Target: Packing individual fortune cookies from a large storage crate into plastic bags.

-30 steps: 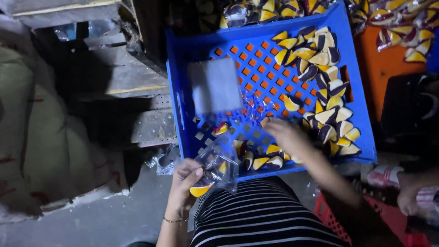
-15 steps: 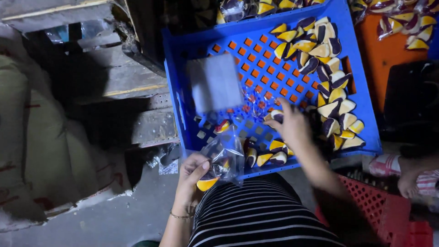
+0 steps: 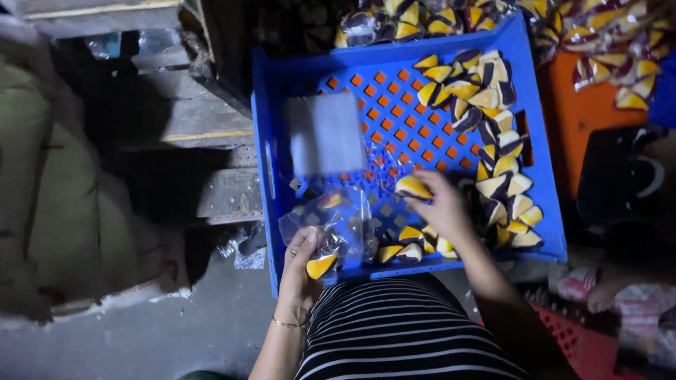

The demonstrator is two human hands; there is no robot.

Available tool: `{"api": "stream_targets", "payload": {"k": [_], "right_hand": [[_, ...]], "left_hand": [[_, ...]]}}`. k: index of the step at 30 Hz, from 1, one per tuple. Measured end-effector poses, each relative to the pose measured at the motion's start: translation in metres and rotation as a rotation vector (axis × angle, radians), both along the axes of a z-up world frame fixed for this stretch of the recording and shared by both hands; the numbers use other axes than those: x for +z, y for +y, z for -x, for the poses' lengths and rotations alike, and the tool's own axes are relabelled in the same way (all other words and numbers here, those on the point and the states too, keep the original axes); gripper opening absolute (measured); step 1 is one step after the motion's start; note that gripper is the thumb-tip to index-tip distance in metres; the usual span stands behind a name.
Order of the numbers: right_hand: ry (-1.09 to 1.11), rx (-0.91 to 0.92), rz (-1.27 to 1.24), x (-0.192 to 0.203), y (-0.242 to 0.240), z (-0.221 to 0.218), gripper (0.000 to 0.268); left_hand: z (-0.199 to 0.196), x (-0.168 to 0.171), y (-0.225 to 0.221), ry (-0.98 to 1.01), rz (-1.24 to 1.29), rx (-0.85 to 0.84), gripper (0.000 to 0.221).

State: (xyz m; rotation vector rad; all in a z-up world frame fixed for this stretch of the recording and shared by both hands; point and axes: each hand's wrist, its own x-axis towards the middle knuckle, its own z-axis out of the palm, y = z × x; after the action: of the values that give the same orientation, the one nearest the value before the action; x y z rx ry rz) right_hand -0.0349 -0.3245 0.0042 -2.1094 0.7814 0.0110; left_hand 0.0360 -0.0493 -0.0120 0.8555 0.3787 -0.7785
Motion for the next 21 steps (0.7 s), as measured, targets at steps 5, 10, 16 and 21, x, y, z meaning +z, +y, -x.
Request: {"api": "stream_targets", "payload": {"k": [5,10,16,21], "right_hand": [[-0.612,0.265,-0.056,-0.008,0.009,0.013,0.04],[-0.699,0.747,0.138,0.015,0.015,-0.008,0.04],[-0.456,0.497,-0.061,-0.038,0.027,0.006,0.027],[-0.175,1.034,0.274,-0.061,0.015,0.027,0.054]], "left_hand": [[0.02,-0.003,-0.053,-0.184,-0.181,-0.01,0.041],[0.036,-0.038,-0.079,-0.422,-0.212,-0.2,0.066],[0.035,0.013,-0.019,-0.276,-0.456,0.297,0.037],[0.078,0.007,0.007,-0.393,-0.282,0.592,0.055]]}}
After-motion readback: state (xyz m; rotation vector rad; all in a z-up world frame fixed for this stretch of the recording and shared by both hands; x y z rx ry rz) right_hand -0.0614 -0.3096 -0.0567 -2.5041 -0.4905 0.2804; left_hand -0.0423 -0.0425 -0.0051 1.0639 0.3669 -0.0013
